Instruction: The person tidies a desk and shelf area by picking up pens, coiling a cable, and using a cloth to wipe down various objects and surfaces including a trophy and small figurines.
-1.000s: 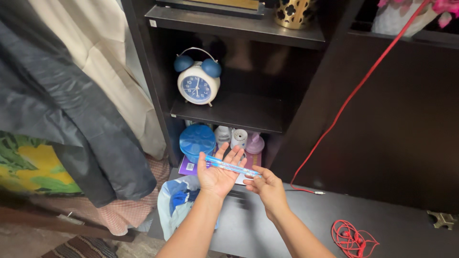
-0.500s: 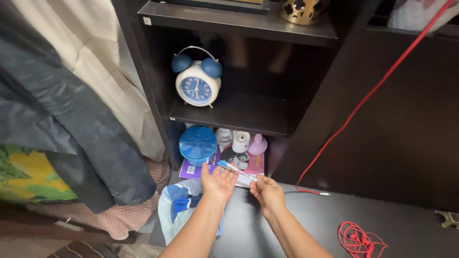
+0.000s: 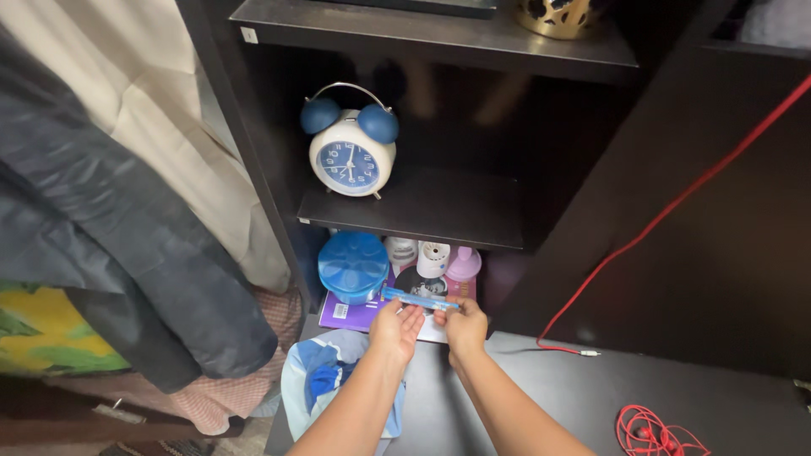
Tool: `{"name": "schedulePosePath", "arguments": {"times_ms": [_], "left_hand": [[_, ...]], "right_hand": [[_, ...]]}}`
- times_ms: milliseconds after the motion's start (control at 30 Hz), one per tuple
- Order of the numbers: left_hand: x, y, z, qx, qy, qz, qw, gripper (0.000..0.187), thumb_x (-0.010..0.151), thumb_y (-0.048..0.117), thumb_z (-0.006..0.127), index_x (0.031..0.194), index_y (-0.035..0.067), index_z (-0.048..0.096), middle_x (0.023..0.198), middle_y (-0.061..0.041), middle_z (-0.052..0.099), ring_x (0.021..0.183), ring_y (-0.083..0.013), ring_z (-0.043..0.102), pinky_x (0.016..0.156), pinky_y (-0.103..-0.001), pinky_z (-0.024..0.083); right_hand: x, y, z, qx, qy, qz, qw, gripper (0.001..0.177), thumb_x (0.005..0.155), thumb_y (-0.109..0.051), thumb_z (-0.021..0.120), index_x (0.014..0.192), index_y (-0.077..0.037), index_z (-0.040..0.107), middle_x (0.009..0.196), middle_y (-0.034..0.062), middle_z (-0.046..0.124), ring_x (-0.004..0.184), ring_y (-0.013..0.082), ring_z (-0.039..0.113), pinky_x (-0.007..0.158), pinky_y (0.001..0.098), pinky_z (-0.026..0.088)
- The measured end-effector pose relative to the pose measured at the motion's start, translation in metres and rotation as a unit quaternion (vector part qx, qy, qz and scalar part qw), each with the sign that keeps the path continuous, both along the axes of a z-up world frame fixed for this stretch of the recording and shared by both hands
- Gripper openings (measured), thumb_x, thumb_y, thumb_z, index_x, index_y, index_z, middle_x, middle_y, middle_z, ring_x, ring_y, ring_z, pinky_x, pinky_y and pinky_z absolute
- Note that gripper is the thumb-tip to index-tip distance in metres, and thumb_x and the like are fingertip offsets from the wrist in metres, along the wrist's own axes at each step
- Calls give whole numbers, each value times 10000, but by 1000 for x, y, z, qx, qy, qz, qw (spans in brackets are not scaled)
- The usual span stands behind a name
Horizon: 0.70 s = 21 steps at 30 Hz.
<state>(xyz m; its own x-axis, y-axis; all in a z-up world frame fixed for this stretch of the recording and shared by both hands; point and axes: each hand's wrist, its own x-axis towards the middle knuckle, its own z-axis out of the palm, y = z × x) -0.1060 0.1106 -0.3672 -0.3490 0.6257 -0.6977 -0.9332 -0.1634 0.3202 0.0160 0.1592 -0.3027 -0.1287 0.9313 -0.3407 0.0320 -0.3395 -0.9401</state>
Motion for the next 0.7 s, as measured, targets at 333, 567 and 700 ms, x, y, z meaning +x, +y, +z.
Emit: {"name": "schedulePosePath", "arguments": {"times_ms": [333, 567, 700], "left_hand": [[-14, 25, -12, 19, 21, 6, 1000, 501, 964, 10, 469, 1464, 10, 441, 1327, -232, 585, 1232, -364, 614, 1040, -453, 512], [-16, 30, -9, 10, 35, 0, 999, 516, 952, 6, 461, 1466, -15, 437, 1336, -234, 610, 1235, -355, 628, 1009, -455, 504], [-15, 30, -6, -1, 41, -10, 999, 523, 947, -14, 463, 1469, 1, 434, 1325, -218, 623, 1235, -348, 633, 997, -441, 511]], "right_hand": [[-9, 27, 11, -8, -3, 56, 998, 517, 888, 7, 616, 1397, 14, 526, 949, 122, 684, 770, 152, 628, 668, 319, 527], [-7, 12, 30, 44, -58, 69, 995, 635, 875, -34, 601, 1497, -62, 474, 1026, 65, 681, 814, 138, 631, 738, 308, 529], [0, 11, 38, 26, -47, 84, 995, 623, 869, -22, 583, 1484, -61, 498, 1011, 121, 675, 818, 171, 639, 748, 312, 537]]}}
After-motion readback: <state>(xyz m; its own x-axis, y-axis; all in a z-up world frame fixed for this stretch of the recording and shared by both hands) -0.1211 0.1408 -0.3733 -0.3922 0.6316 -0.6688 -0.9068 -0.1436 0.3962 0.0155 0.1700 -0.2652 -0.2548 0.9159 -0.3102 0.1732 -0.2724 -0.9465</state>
